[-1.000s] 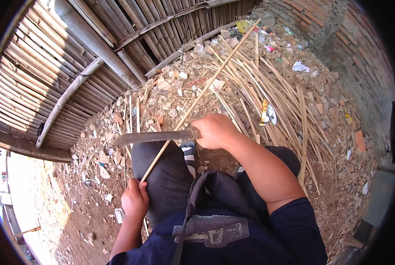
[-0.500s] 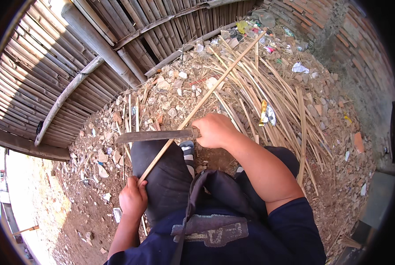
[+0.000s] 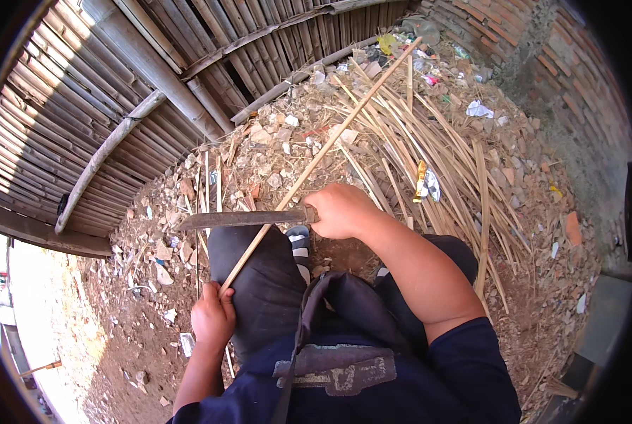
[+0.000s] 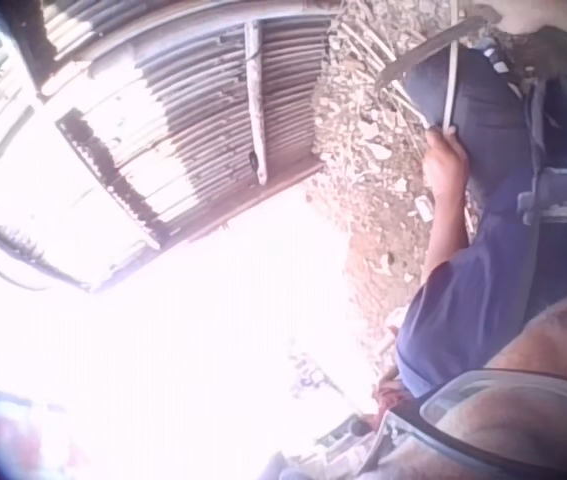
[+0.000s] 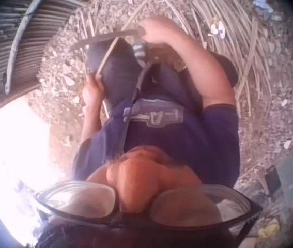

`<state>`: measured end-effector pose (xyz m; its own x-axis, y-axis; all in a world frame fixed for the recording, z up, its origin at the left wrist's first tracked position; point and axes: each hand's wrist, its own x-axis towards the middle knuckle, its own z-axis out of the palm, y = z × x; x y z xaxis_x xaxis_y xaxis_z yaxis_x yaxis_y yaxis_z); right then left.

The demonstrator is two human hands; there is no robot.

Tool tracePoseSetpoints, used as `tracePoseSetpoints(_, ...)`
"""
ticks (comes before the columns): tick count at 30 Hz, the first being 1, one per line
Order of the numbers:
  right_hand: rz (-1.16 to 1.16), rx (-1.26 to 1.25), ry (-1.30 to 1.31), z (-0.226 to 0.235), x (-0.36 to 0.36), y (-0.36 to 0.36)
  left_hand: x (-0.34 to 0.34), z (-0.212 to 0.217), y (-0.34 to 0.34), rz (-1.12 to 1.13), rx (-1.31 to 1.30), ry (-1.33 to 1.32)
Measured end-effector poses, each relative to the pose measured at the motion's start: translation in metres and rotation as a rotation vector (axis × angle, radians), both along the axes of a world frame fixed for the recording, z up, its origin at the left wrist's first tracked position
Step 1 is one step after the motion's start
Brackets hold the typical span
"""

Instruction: The person strips thin layers from a long bamboo stalk using a blade, holding the stalk with one hand while sliding the blade along its length with the other.

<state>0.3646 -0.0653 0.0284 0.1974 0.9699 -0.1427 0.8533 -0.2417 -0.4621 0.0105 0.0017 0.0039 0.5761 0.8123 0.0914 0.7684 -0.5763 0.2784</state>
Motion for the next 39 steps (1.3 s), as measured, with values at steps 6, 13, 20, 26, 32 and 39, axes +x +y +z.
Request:
tracePoseSetpoints(6, -0.261, 0.053, 0.198, -0.019, 0.048, 0.001, 0.002, -0.001, 0.001, -0.002, 0.001, -0.045)
tracePoseSetpoints(13, -0.256, 0.032, 0.161, -0.01, 0.035, -0.004, 0.003, 0.001, -0.001, 0.008, 0.021, -0.004)
tracePoseSetpoints(20, -0.019, -0.02, 0.017, 0.012, 0.007, 0.005, -0.005, -0.004, 0.002, 0.017, -0.028, -0.033)
tracePoseSetpoints(26, -0.343, 0.054, 0.146, -0.021, 0.056, -0.003, 0.003, 0.001, 0.0, 0.008, 0.019, 0.002)
tracePoseSetpoints(32, -0.199, -0.03, 0.142, -0.005, 0.025, -0.001, 0.004, 0.006, -0.001, 0.022, 0.011, 0.034)
tracePoseSetpoints(39, -0.159, 0.066, 0.093, -0.01, 0.028, 0.005, -0.001, 0.0, 0.004, -0.002, -0.02, -0.036)
